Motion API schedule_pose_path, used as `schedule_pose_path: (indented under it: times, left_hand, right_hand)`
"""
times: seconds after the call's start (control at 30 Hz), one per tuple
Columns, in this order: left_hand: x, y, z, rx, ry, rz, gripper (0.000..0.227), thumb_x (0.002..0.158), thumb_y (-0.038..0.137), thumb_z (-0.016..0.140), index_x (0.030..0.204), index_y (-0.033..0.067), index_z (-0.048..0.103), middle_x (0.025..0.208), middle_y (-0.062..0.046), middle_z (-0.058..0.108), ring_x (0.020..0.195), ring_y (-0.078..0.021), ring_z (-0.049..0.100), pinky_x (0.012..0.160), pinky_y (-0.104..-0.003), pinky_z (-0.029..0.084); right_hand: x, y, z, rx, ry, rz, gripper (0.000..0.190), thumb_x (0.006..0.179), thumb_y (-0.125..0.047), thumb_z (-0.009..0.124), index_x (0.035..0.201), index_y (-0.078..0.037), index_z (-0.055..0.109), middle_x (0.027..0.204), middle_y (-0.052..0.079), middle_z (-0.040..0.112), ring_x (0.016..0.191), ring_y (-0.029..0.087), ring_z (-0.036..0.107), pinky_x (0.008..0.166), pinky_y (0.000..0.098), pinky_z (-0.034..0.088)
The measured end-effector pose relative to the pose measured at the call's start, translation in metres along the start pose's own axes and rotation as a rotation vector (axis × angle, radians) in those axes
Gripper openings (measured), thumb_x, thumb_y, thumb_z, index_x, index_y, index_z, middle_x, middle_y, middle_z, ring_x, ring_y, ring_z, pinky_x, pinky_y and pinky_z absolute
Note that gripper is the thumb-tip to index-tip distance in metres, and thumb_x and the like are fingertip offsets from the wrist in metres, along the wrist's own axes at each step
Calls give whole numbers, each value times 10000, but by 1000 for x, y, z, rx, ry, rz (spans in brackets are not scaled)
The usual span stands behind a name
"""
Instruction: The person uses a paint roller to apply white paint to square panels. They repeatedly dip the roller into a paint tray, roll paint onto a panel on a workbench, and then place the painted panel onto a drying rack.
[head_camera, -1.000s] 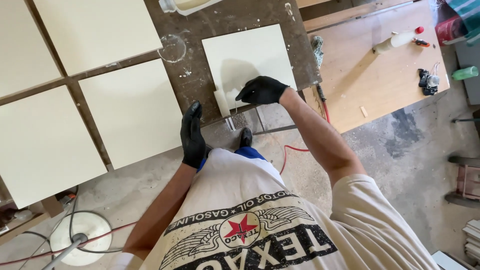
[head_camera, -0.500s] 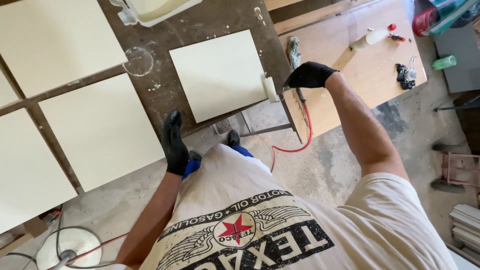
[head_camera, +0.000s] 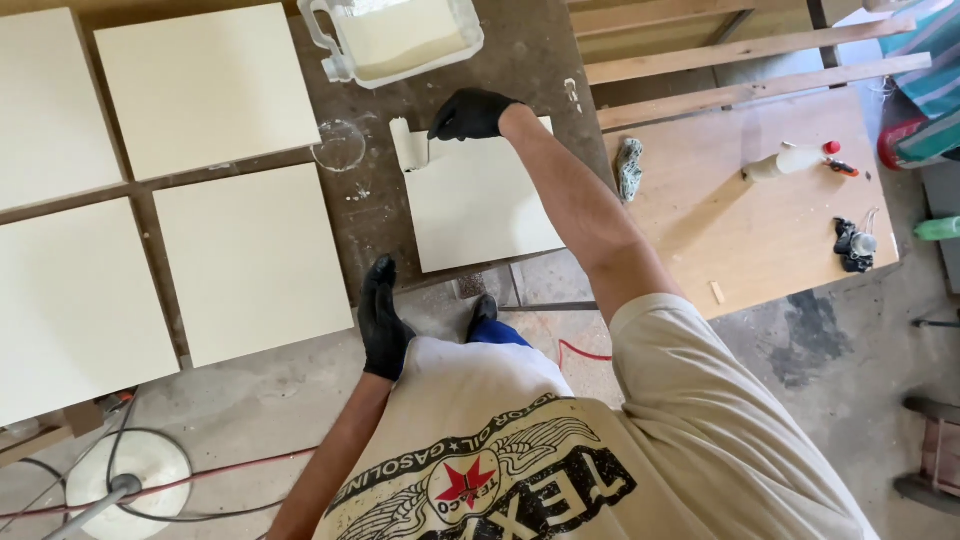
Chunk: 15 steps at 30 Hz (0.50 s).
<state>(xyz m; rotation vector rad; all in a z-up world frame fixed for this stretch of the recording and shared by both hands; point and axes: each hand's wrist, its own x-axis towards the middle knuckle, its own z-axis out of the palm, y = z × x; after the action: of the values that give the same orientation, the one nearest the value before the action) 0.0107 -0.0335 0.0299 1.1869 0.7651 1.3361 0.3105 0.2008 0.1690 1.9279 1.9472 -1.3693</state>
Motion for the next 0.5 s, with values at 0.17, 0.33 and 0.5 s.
schedule_pose_path:
  times: [0.17,0.33,0.5]
  left_hand:
    - [-5,-1,-8,193,-94,49,791,775,-207,361,1548,-36,355,1595,-220,392,1493,-353,407,1282,-461,370]
    - [14,18,5,384,-211,246,706,912,-36,522,1583,-17,300,1621,-222,340,1515,-381,376,1281,-508,391]
    - [15,-17,-4,169,-107,109,457,1130,169,426,1548,-8,372,1594,-190,407,1486,-351,423,1253,-486,420]
  right_hand:
    - [-18,50,-22,-107,-50,63,259,1025,-272,593,1241,-268,737,1042,-12,733,892,122,634,898,285,515]
    - [-95,112,-58,26,67,386,313,969,-470,658,1028,-176,750,944,4,728,788,127,606,774,292,489]
    - [-119,136,-49,-151,109,305,551,983,-582,519,1361,-207,659,1374,55,656,1239,249,604,1091,382,467]
